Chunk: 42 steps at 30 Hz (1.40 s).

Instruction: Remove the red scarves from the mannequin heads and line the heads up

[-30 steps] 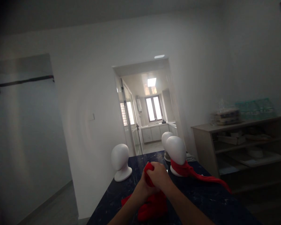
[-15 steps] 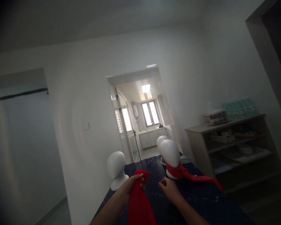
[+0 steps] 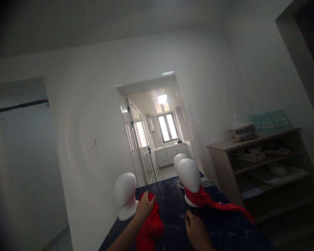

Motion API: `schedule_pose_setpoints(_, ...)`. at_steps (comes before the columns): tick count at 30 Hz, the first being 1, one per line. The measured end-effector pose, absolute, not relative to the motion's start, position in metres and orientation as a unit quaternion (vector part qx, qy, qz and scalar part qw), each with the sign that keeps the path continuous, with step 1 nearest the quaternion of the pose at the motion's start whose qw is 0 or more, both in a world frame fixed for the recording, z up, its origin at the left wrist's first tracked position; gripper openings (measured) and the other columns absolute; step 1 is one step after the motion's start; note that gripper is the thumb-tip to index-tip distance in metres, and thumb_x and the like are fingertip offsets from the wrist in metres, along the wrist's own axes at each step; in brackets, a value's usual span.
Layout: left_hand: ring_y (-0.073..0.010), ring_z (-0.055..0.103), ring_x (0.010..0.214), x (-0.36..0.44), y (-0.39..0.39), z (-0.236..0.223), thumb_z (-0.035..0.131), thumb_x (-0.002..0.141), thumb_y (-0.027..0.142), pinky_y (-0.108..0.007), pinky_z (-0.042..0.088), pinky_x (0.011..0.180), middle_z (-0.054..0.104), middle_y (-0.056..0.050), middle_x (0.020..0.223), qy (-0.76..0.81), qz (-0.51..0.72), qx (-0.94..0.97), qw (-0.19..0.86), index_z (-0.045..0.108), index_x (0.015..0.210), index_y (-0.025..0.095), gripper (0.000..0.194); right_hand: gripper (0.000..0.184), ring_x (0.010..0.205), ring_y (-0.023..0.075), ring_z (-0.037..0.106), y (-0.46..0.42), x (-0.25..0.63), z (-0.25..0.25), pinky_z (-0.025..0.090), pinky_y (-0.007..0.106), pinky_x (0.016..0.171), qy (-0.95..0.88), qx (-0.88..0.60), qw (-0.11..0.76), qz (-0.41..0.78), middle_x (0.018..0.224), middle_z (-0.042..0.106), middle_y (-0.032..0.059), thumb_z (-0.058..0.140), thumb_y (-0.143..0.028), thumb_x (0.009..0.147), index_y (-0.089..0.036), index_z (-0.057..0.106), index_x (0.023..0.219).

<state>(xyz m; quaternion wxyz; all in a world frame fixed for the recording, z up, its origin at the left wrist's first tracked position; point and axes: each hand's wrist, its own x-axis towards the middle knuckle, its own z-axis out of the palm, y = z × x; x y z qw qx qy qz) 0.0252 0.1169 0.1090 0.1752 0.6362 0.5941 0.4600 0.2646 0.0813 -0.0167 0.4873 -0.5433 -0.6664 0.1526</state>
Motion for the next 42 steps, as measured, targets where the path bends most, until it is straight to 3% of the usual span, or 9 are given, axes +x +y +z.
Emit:
schedule_pose_setpoints(3,-0.0378,0.036,0.154,0.032,0.105,0.048,0.069,0.088,0.025,-0.06,0.016,0.13,0.053,-0.019,0.157,0.602,0.39,0.681,0.149,0.067,0.134,0.013,0.047,0.017,0.077,0.0175,0.067,0.086,0.262,-0.019,0.037,0.027,0.071,-0.68,-0.542,0.471,0.146,0.083,0.072,0.0027,0.044,-0.014,0.094,-0.023,0.057,0.087)
schedule_pose_setpoints(8,-0.0267,0.071,0.109,0.035,0.081,-0.014,0.064,0.088,0.031,-0.043,0.049,0.107,0.082,-0.006,0.106,0.398,0.204,0.879,0.167,0.08,0.096,0.028,0.018,0.019,0.082,0.0189,0.067,0.087,0.262,-0.016,0.042,0.028,0.075,-0.678,-0.546,0.477,0.123,0.086,0.07,0.0032,0.042,-0.012,0.091,-0.024,0.057,0.087)
schedule_pose_setpoints(12,-0.0251,0.067,0.111,0.04,0.062,-0.006,0.064,0.08,0.015,-0.039,0.045,0.106,0.079,-0.006,0.114,0.397,0.29,0.856,0.157,0.077,0.101,0.025,0.027,0.016,0.098,0.0256,0.065,0.093,0.284,-0.013,0.046,0.035,0.091,-0.618,-0.59,0.52,0.009,0.098,0.069,0.0083,0.046,-0.015,0.086,-0.023,0.06,0.09)
schedule_pose_setpoints(16,-0.0206,0.068,0.092,0.038,0.052,0.01,0.054,0.093,0.025,-0.031,0.049,0.087,0.077,-0.005,0.097,0.435,0.369,0.792,0.216,0.074,0.095,0.021,0.02,0.031,0.115,0.0327,0.062,0.11,0.326,-0.007,0.044,0.042,0.107,-0.507,-0.669,0.541,-0.047,0.114,0.068,0.0163,0.048,-0.023,0.087,-0.016,0.063,0.114)
schedule_pose_setpoints(21,-0.0186,0.064,0.079,0.037,0.049,0.01,0.055,0.094,0.031,-0.027,0.046,0.072,0.072,-0.003,0.085,0.439,0.392,0.772,0.24,0.071,0.092,0.018,0.021,0.064,0.142,0.0331,0.051,0.138,0.373,-0.001,0.038,0.039,0.116,-0.534,-0.727,0.43,-0.044,0.149,0.055,0.0249,0.043,-0.02,0.088,-0.001,0.045,0.149)
schedule_pose_setpoints(27,-0.0178,0.064,0.078,0.042,0.056,0.002,0.055,0.086,0.018,-0.026,0.043,0.071,0.073,-0.004,0.085,0.437,0.356,0.797,0.218,0.07,0.087,0.017,0.016,0.074,0.152,0.0347,0.04,0.162,0.398,-0.013,0.036,0.055,0.117,-0.639,-0.704,0.309,0.001,0.164,0.042,0.0206,0.039,-0.013,0.091,-0.014,0.027,0.164)
schedule_pose_setpoints(33,-0.0181,0.063,0.079,0.041,0.065,-0.005,0.058,0.084,0.017,-0.026,0.042,0.07,0.071,-0.003,0.084,0.452,0.352,0.79,0.217,0.069,0.086,0.018,0.012,0.072,0.122,0.0258,0.068,0.172,0.395,-0.01,0.047,0.034,0.101,-0.65,-0.678,0.343,0.033,0.137,0.069,0.0142,0.046,-0.014,0.089,-0.02,0.036,0.16)
schedule_pose_setpoints(38,-0.0176,0.064,0.082,0.042,0.06,0.0,0.058,0.077,0.009,-0.026,0.044,0.073,0.071,-0.003,0.088,0.437,0.361,0.795,0.215,0.07,0.087,0.018,0.018,0.046,0.104,0.0268,0.074,0.159,0.376,0.009,0.047,0.031,0.081,-0.619,-0.677,0.389,0.089,0.113,0.078,0.0114,0.043,-0.027,0.097,-0.024,0.055,0.141)
schedule_pose_setpoints(42,-0.0176,0.064,0.083,0.044,0.055,0.005,0.058,0.078,0.01,-0.027,0.044,0.075,0.07,-0.003,0.088,0.431,0.363,0.799,0.211,0.069,0.087,0.019,0.017,0.027,0.102,0.0244,0.074,0.146,0.362,0.02,0.044,0.028,0.078,-0.623,-0.666,0.398,0.098,0.107,0.079,0.008,0.052,-0.023,0.092,-0.025,0.06,0.118)
